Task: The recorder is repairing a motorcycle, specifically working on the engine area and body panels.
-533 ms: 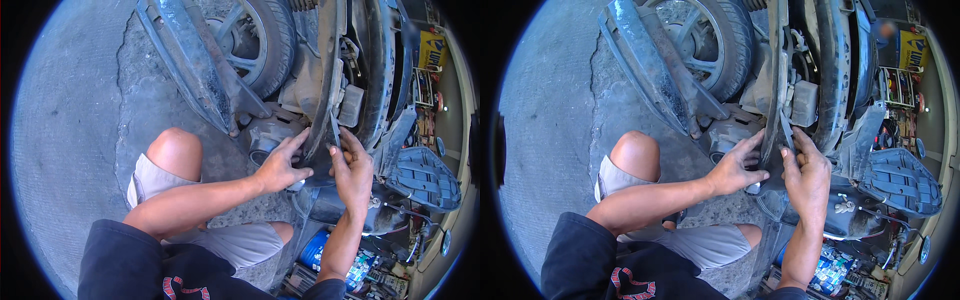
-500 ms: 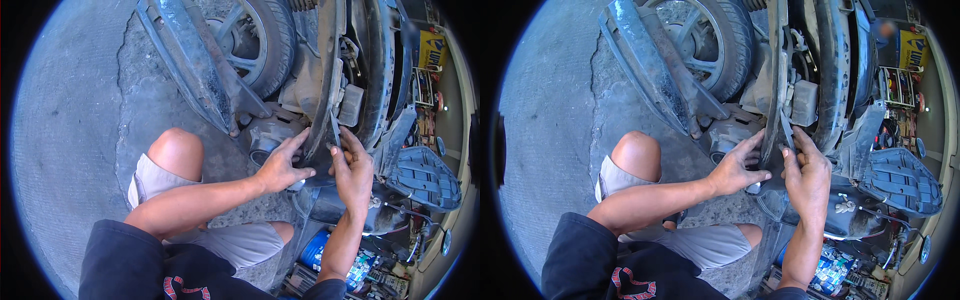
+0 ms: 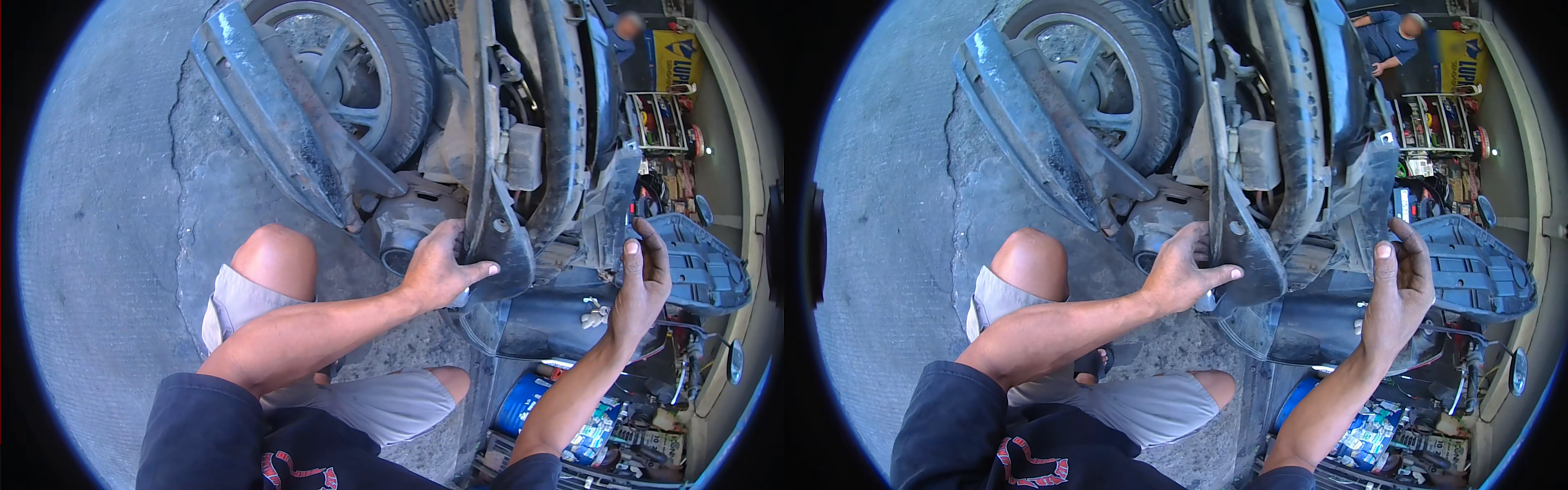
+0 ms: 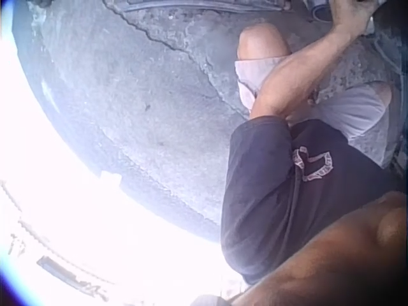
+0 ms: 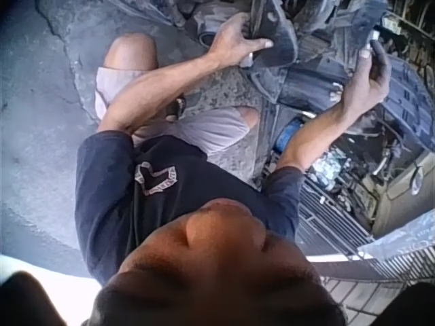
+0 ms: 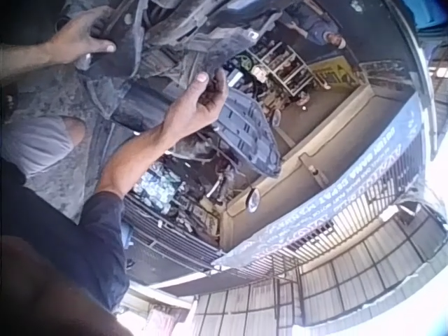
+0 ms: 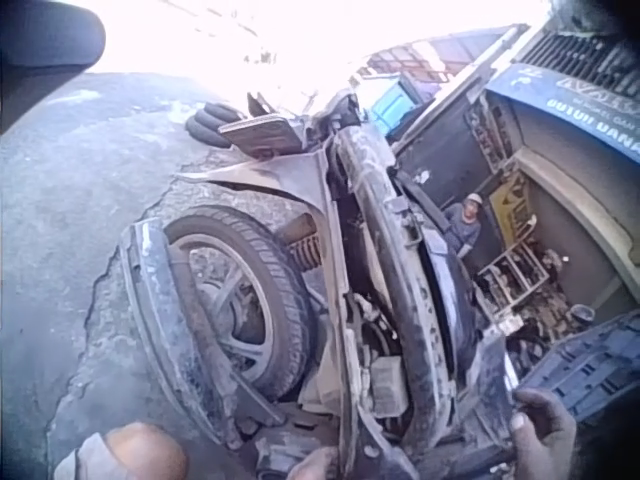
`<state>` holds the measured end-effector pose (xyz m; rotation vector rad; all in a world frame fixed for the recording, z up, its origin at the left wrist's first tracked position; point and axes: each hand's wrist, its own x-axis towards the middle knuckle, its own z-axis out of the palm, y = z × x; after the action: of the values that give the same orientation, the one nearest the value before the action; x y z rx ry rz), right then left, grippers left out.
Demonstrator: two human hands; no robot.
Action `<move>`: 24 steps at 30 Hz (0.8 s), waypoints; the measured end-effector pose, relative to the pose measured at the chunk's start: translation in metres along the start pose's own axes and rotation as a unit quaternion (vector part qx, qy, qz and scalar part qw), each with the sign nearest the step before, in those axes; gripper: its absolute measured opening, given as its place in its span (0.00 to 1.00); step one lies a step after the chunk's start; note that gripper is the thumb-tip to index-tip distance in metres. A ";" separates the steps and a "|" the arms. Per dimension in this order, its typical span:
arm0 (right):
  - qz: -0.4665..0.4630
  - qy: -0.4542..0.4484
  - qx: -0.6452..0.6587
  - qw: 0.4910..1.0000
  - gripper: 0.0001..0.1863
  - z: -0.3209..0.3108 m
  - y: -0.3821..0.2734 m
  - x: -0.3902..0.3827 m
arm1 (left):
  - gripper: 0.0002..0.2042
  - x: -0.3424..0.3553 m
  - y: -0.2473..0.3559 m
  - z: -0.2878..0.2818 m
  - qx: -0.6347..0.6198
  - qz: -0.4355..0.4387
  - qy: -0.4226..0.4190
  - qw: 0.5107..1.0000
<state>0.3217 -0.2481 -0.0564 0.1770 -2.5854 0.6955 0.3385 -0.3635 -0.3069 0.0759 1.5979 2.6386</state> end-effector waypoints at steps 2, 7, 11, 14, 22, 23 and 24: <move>0.026 0.031 -0.008 0.999 0.18 -0.008 0.015 0.002 | 0.31 -0.001 0.000 0.000 -0.007 0.004 -0.005 1.000; 0.079 0.119 -0.004 0.990 0.16 -0.033 0.058 -0.004 | 0.30 -0.001 0.009 0.004 -0.016 -0.011 -0.003 1.000; 0.111 0.133 0.041 0.984 0.14 -0.039 0.091 -0.039 | 0.32 -0.003 0.015 0.010 -0.055 -0.051 -0.004 0.997; 0.186 0.173 0.089 0.963 0.12 -0.024 0.114 -0.085 | 0.32 -0.003 0.012 0.014 -0.085 -0.069 -0.002 0.994; 0.413 0.212 0.232 0.855 0.09 0.057 0.152 -0.198 | 0.28 -0.005 0.001 0.017 -0.017 -0.066 0.020 0.998; 0.409 0.242 0.248 0.844 0.09 0.063 0.156 -0.203 | 0.24 -0.006 0.002 0.017 -0.035 -0.043 0.015 0.998; 0.411 0.236 0.257 0.842 0.09 0.070 0.158 -0.208 | 0.24 -0.005 0.001 0.016 -0.010 -0.038 -0.018 0.999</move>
<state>0.4418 -0.1451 -0.2760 -0.8876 -1.8607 1.4985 0.3450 -0.3503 -0.2984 0.0598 1.5334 2.5807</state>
